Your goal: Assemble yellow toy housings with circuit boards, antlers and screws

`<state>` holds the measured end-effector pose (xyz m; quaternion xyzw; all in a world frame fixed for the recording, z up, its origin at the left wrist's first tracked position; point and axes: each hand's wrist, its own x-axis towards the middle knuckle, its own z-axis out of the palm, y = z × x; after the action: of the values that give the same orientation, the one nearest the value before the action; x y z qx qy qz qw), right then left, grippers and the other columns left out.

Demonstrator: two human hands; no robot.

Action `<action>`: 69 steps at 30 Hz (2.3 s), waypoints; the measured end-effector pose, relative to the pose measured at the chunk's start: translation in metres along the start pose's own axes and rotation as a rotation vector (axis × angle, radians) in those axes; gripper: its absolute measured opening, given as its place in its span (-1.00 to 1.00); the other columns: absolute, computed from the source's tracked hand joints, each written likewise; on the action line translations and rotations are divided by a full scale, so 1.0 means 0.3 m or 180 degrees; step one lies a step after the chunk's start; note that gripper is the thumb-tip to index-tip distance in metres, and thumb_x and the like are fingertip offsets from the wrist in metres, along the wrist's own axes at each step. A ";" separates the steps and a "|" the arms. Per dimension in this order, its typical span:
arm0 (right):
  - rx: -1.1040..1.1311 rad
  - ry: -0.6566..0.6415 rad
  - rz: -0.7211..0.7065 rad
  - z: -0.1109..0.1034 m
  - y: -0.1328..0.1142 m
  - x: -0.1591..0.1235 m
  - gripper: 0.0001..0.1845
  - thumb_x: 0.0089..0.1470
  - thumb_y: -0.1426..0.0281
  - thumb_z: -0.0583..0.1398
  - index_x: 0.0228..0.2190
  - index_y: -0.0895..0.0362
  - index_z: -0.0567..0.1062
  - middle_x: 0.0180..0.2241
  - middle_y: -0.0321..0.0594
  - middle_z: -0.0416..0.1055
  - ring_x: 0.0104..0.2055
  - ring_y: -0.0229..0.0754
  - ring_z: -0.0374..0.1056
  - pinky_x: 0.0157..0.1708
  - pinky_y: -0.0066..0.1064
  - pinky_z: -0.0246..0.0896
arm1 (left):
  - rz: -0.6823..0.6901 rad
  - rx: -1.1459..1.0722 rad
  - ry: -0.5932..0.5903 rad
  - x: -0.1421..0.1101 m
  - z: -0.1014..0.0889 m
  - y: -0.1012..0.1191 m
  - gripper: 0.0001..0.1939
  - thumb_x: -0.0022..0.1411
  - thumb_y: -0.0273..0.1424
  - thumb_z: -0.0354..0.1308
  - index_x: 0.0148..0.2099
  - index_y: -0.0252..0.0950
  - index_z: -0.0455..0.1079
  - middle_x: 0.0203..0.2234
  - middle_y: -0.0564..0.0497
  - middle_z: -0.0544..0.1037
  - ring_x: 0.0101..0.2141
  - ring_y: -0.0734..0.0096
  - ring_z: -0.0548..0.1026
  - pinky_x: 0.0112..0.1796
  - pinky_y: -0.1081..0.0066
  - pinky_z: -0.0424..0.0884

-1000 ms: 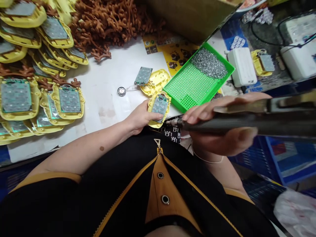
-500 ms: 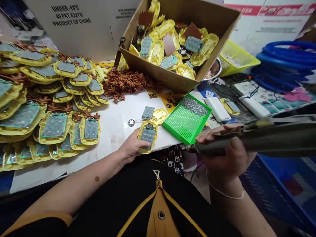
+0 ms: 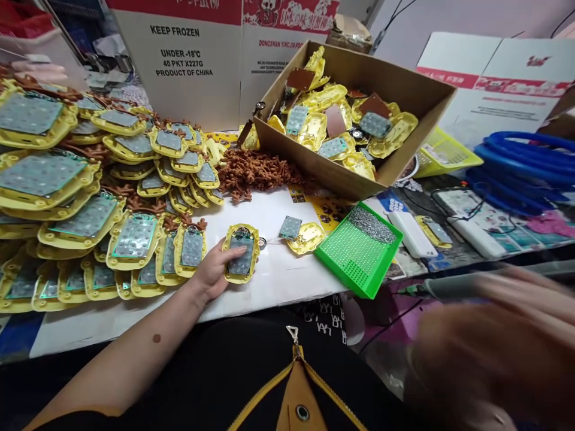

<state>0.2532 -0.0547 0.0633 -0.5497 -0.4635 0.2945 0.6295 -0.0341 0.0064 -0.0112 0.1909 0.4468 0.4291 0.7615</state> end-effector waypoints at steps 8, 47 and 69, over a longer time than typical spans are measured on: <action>-0.3049 -0.2034 -0.0823 0.718 0.245 0.232 -0.74 0.17 0.24 0.21 -0.23 0.18 0.50 -0.15 0.07 0.54 -0.10 0.03 0.41 -0.05 -0.17 0.31 | -0.0051 -0.0167 -0.0049 -0.016 -0.017 -0.003 -0.46 -0.17 -0.46 0.44 -0.08 -0.30 0.39 -0.39 -0.03 0.64 -0.42 0.27 0.61 -0.32 0.27 0.56; 0.1448 -0.1447 0.2101 0.442 0.296 0.028 -0.61 -0.32 0.31 0.52 -0.38 0.08 0.57 -0.45 -0.38 0.50 -0.39 -0.34 0.39 -0.31 -0.42 0.38 | -0.0161 0.0608 -0.0071 -0.004 -0.017 -0.024 -0.48 -0.20 -0.38 0.48 -0.12 -0.33 0.45 -0.39 -0.01 0.61 -0.45 0.35 0.52 -0.35 0.36 0.44; 0.1125 -0.2326 0.1568 0.421 0.290 0.074 -0.46 -0.11 0.19 0.46 -0.11 0.08 0.48 -0.18 -0.26 0.51 -0.19 -0.28 0.44 -0.22 -0.38 0.37 | -0.0222 0.1317 -0.0489 0.002 -0.036 -0.027 -0.51 -0.09 -0.33 0.43 -0.09 -0.34 0.44 -0.37 0.02 0.57 -0.40 0.38 0.49 -0.31 0.38 0.40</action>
<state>0.1597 0.0371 -0.0193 -0.3881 -0.4532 0.6835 0.4205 -0.0394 0.0014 -0.0227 0.3596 0.4723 0.2859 0.7523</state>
